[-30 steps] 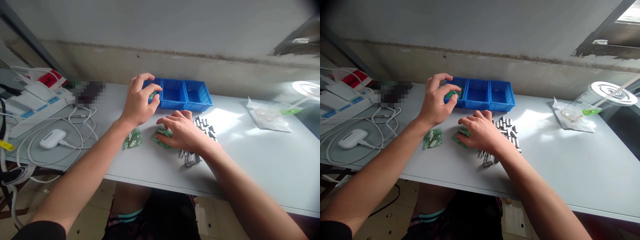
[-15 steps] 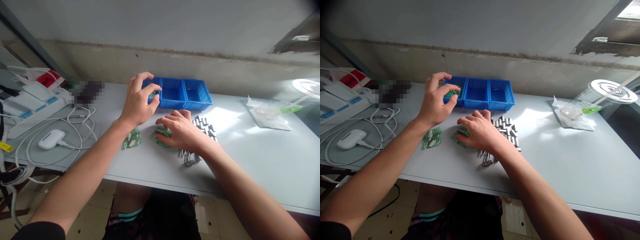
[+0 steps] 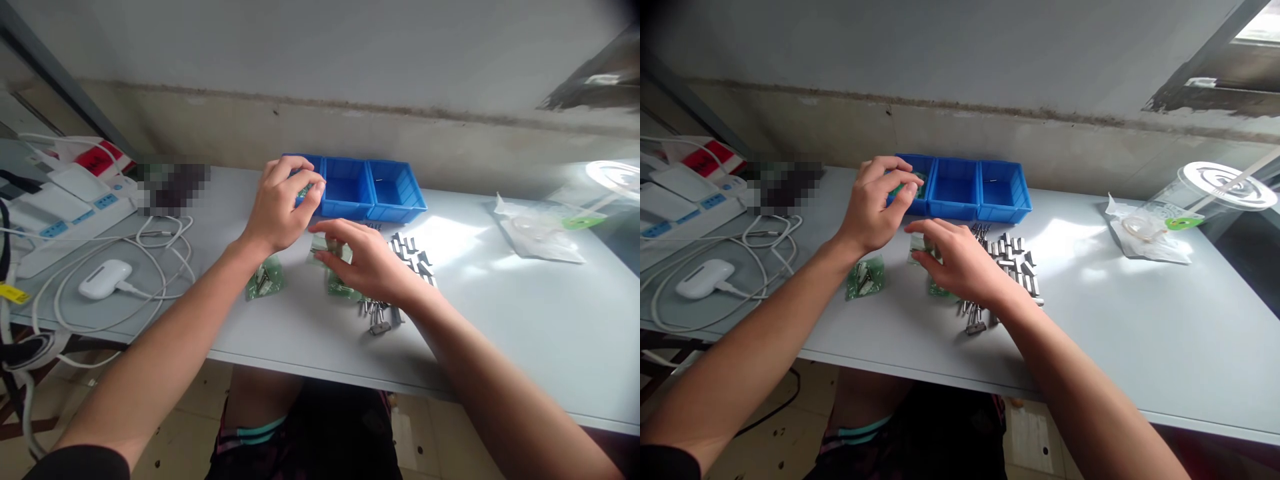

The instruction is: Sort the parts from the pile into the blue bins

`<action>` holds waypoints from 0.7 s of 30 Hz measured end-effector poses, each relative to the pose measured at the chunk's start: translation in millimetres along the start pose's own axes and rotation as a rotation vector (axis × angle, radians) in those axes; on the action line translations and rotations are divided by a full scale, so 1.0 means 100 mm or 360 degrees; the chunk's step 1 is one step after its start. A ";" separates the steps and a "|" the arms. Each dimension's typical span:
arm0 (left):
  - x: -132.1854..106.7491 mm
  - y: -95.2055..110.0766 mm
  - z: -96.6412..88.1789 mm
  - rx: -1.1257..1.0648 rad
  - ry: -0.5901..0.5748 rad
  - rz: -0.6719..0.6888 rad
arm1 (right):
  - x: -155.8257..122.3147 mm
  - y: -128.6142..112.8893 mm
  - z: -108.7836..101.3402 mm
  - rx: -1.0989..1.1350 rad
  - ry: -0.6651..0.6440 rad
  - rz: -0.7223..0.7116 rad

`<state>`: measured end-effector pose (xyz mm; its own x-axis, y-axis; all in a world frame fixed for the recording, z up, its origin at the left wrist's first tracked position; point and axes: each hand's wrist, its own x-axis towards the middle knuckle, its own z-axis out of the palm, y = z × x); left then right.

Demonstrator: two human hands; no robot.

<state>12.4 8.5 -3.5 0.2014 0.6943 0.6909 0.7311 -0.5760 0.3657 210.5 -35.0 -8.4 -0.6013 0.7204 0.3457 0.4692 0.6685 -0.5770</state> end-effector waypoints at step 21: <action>-0.03 0.09 -0.03 -0.0497 -0.0580 -0.0084 | 0.06 0.08 -0.08 0.0405 0.0577 0.0429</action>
<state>16.0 -0.2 -0.7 0.4256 0.7998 0.4233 0.5271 -0.5994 0.6024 215.7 -23.5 -5.4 -0.1967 0.9088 0.3680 0.3774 0.4166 -0.8271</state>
